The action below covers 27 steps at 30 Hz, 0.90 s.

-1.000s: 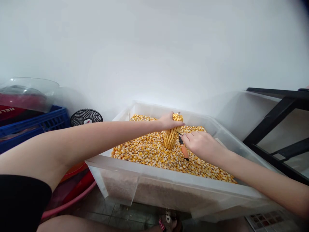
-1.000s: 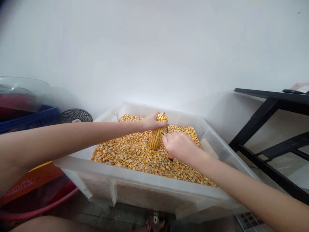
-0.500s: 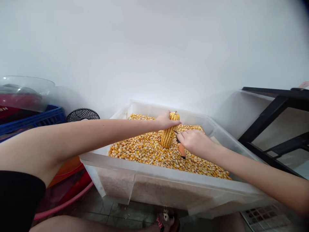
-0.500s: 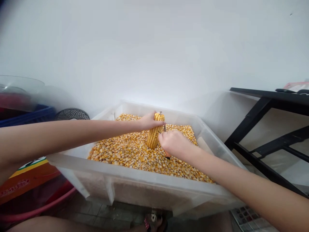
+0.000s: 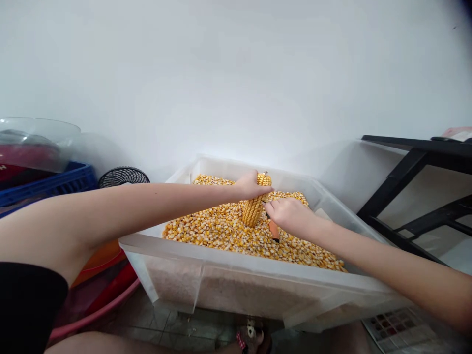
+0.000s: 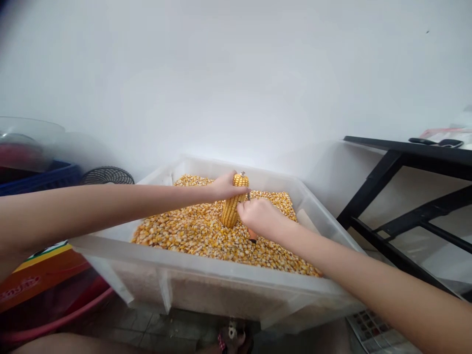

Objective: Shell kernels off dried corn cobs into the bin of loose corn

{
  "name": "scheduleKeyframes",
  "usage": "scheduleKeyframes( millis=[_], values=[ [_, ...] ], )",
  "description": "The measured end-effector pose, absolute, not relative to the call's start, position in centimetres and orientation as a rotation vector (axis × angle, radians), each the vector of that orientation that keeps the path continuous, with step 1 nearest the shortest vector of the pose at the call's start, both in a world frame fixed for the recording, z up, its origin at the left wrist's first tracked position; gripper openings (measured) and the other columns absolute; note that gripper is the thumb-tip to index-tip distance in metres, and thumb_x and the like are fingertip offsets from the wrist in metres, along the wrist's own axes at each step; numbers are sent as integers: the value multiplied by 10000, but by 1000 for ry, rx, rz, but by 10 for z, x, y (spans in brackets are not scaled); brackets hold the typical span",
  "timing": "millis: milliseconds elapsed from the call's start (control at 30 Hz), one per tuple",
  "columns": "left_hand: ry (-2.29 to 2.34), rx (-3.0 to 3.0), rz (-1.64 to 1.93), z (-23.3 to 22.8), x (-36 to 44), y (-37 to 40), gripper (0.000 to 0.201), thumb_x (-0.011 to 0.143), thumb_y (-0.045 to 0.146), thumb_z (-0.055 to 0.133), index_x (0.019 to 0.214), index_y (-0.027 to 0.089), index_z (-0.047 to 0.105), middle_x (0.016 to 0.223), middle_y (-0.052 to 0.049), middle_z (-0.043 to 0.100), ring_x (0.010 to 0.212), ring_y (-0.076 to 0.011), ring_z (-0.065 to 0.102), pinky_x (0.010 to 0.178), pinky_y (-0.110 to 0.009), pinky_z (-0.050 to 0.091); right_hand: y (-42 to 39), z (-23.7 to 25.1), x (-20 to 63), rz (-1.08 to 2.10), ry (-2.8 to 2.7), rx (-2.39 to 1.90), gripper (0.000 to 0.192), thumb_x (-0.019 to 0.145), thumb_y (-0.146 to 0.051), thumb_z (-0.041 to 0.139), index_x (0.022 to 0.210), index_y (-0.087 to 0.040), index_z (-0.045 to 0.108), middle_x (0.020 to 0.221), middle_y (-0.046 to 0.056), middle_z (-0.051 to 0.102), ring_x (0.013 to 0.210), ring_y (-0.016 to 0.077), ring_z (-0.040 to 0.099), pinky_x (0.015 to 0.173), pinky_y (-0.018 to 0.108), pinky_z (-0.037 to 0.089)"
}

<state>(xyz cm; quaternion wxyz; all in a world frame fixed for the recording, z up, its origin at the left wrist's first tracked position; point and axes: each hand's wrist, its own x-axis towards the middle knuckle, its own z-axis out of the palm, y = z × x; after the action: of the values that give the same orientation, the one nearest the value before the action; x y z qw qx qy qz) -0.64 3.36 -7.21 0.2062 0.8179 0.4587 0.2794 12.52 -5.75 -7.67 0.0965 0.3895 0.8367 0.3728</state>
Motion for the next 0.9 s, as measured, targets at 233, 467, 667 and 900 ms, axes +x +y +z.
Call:
scheduleKeyframes(
  millis=[233, 467, 667, 900],
  values=[
    [1185, 2342, 790, -74, -9, 37, 583, 595, 630, 544, 946, 179, 428, 842, -46, 605, 740, -192, 575, 548, -262, 396, -52, -66, 136, 921, 2632, 1212, 190, 827, -125, 371, 672, -144, 479, 632, 60, 600, 525, 127, 521, 479, 241, 260],
    [1152, 2411, 875, -78, -7, 33, 559, 604, 625, 537, 920, 182, 408, 740, -28, 582, 669, -187, 564, 516, -270, 370, -54, -66, 139, 872, 2621, 1239, 196, 831, -165, 413, 659, -143, 505, 611, 42, 598, 534, 119, 519, 489, 249, 234],
    [1050, 2527, 937, -83, -1, 22, 565, 637, 624, 504, 968, 181, 386, 692, -28, 574, 635, -205, 555, 493, -284, 348, -65, -69, 148, 817, 2685, 1256, 190, 832, -160, 412, 687, -145, 534, 617, 28, 589, 565, 120, 532, 505, 259, 245],
    [1027, 2616, 938, -81, 3, 11, 525, 650, 617, 498, 912, 180, 369, 653, -39, 559, 606, -217, 547, 465, -283, 314, -74, -69, 158, 808, 2737, 1214, 208, 839, -162, 392, 689, -155, 537, 609, 17, 571, 563, 119, 508, 520, 263, 257]
  ],
)
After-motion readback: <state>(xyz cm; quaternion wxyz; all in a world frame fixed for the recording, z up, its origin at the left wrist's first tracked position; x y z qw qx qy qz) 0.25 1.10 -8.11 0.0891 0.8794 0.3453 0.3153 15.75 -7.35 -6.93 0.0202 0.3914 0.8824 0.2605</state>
